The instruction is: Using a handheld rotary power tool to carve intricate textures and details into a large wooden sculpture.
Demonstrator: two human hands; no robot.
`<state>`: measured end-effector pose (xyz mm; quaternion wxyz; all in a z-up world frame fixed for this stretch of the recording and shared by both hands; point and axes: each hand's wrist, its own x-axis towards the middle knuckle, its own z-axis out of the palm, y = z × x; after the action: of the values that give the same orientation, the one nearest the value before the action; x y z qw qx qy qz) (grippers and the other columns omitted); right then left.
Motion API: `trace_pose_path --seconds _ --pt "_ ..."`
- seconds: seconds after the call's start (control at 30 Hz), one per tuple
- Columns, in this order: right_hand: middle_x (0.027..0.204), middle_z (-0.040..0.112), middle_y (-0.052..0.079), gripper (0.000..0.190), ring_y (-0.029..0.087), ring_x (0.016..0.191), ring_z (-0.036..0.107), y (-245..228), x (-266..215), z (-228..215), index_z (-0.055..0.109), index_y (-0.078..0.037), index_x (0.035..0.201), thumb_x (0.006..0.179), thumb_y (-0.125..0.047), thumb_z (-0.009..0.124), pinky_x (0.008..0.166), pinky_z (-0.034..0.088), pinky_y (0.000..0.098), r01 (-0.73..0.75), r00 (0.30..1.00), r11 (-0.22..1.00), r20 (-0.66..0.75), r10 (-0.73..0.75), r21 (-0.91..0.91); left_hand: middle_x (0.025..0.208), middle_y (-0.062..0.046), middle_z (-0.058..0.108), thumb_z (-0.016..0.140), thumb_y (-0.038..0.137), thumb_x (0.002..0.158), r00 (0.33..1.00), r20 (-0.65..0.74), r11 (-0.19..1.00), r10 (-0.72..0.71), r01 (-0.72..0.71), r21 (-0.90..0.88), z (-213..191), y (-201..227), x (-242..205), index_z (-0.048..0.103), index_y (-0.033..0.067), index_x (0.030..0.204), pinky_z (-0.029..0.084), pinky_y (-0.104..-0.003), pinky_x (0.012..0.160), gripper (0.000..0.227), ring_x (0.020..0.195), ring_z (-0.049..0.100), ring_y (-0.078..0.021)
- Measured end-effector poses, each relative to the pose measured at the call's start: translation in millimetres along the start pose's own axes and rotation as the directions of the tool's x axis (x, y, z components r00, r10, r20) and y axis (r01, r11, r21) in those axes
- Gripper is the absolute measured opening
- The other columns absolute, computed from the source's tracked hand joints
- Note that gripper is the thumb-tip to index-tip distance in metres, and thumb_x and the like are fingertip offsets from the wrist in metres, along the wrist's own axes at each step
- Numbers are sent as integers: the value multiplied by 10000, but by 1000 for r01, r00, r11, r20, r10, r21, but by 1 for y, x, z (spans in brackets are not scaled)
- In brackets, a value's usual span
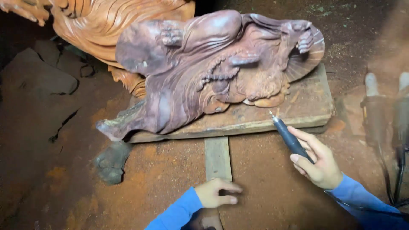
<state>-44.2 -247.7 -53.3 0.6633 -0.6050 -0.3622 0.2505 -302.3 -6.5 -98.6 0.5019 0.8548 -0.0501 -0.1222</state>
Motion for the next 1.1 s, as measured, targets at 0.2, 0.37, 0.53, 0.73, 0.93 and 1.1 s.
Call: trace_pose_path --seconds 0.2,0.37,0.53,0.73,0.93,1.1 --pt "477 357 70 701 156 310 345 -42 -24 29 409 -118 1525 860 -27 610 220 293 262 -51 995 998 -79 53 27 1168 19 754 683 303 973 946 22 784 -324 281 -554 128 -165 -131 773 153 1104 450 -284 1101 218 1154 663 -101" --pt "619 550 125 690 132 330 469 -24 -32 43 469 -55 1502 841 68 628 200 373 240 20 988 996 -152 -6 89 1060 -12 747 636 285 958 948 67 651 -310 263 -712 150 -154 -123 760 121 1003 457 -276 1038 211 1051 669 -129" --pt "635 567 140 645 149 331 490 -29 -43 45 516 -21 1464 842 65 665 243 380 259 13 987 1000 -161 -14 -10 922 -52 739 574 263 939 951 103 431 -291 227 -874 174 -142 -112 744 81 873 465 -267 958 258 919 677 -165" --pt "782 571 125 695 153 429 485 -63 -74 45 454 -65 1518 865 -16 689 343 439 256 -35 977 963 -213 -24 -268 737 -104 727 492 235 914 939 202 102 -277 238 -966 164 -84 -110 722 27 700 478 -255 851 376 743 688 -212" --pt "661 444 134 690 189 404 410 -87 -100 53 387 -46 1562 916 44 614 343 361 291 -61 951 972 -309 -13 -228 702 -8 632 550 335 901 740 -75 450 -668 322 -833 145 20 -118 674 138 701 400 -256 806 306 684 583 -134" --pt "1507 496 250 695 330 1209 592 -74 -100 37 439 107 1493 857 54 713 1089 485 374 132 953 846 -169 -252 -518 512 138 410 648 610 777 292 -818 601 -495 795 -81 176 34 -98 573 352 632 268 -275 495 305 421 376 -60"
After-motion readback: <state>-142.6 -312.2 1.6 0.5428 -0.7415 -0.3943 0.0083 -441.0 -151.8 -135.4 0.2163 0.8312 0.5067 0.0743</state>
